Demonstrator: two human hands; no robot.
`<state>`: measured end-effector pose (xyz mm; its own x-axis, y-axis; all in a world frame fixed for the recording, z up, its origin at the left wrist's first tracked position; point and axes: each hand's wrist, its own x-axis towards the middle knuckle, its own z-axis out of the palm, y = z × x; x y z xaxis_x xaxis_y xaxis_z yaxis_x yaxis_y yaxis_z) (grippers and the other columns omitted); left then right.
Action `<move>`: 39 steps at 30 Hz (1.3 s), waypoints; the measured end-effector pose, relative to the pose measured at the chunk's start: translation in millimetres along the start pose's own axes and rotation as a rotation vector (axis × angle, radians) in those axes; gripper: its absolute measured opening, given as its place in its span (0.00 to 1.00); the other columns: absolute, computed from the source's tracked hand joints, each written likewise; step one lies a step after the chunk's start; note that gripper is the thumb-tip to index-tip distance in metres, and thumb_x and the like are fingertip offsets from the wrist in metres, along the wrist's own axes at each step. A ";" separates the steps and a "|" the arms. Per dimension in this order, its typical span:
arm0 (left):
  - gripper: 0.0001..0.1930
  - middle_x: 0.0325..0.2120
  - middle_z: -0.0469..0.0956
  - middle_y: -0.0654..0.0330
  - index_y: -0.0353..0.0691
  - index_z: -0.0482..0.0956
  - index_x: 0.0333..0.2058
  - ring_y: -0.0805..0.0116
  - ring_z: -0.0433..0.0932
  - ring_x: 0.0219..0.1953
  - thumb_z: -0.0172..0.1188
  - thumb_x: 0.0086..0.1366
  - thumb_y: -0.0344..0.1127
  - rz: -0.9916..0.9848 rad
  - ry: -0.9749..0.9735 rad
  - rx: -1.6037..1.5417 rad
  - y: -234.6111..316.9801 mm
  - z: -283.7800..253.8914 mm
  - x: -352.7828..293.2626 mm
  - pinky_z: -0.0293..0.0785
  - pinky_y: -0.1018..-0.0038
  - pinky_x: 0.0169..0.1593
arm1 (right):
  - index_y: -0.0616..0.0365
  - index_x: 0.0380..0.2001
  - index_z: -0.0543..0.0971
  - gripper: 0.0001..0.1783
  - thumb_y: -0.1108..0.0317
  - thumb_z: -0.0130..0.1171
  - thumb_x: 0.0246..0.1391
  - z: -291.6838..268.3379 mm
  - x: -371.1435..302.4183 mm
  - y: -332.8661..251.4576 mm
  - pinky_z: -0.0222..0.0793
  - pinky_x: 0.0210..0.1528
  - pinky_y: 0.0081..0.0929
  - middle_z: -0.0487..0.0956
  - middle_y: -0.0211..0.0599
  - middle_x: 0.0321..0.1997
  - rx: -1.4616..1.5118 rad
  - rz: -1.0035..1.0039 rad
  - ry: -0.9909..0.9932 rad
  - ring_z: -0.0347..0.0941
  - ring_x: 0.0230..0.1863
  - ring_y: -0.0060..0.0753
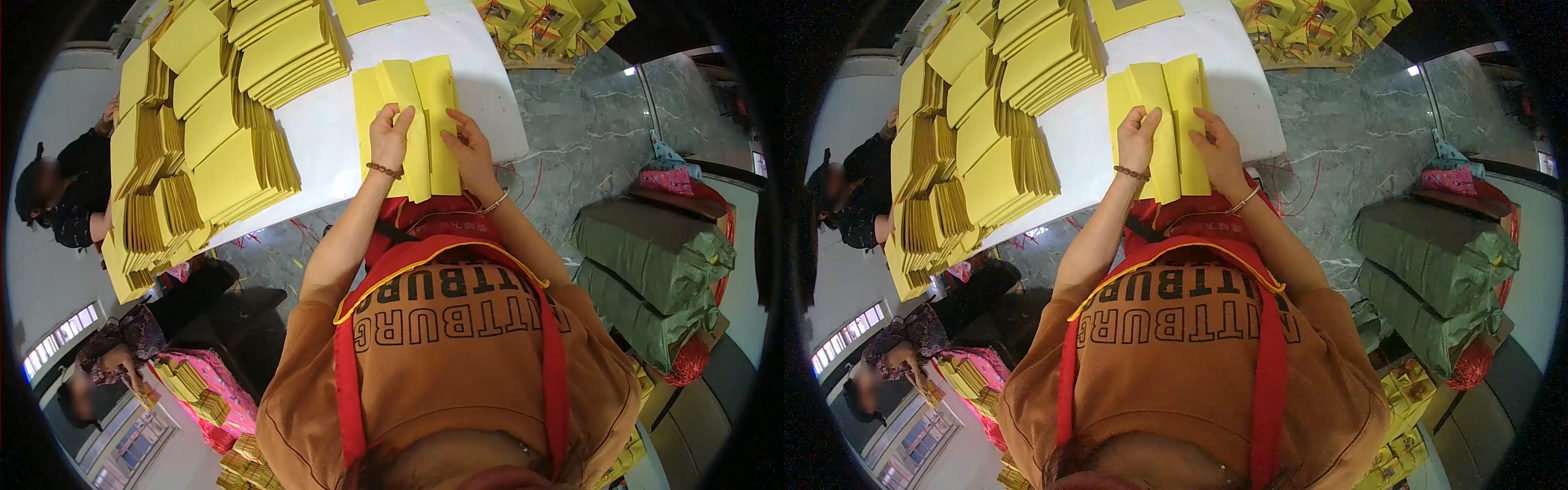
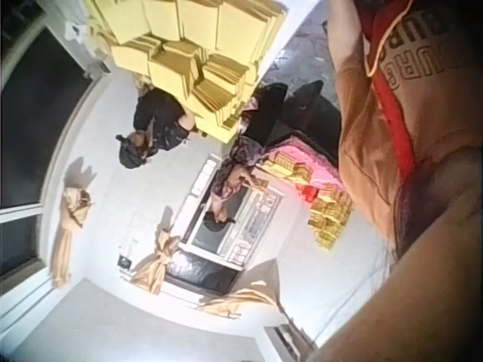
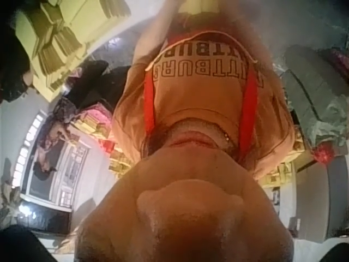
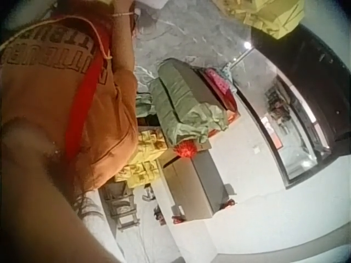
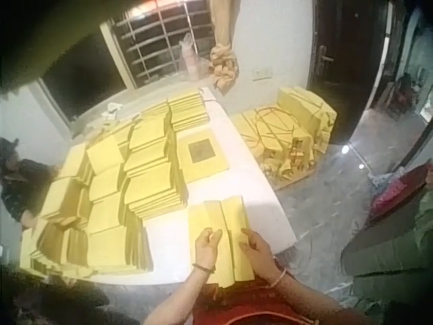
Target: Folding yellow sheets of paper with foil centers.
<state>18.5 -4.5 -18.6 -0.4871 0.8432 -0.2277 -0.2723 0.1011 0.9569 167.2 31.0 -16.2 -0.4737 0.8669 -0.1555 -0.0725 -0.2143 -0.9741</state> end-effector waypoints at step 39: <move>0.33 0.35 0.73 0.56 0.43 0.46 0.59 0.75 0.72 0.30 0.50 0.58 0.22 0.028 -0.041 -0.039 8.5 -17.1 4.2 0.70 0.80 0.30 | 0.60 0.45 0.73 0.18 0.66 0.53 0.52 -6.6 6.1 -15.8 0.68 0.42 0.28 0.71 0.43 0.42 -0.801 -0.540 0.138 0.70 0.38 0.38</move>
<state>-0.1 -9.1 -14.5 -0.4608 0.8664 -0.1925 -0.2913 0.0572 0.9549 171.2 42.7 -2.8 -0.4410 0.8148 0.3763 0.3927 0.5522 -0.7354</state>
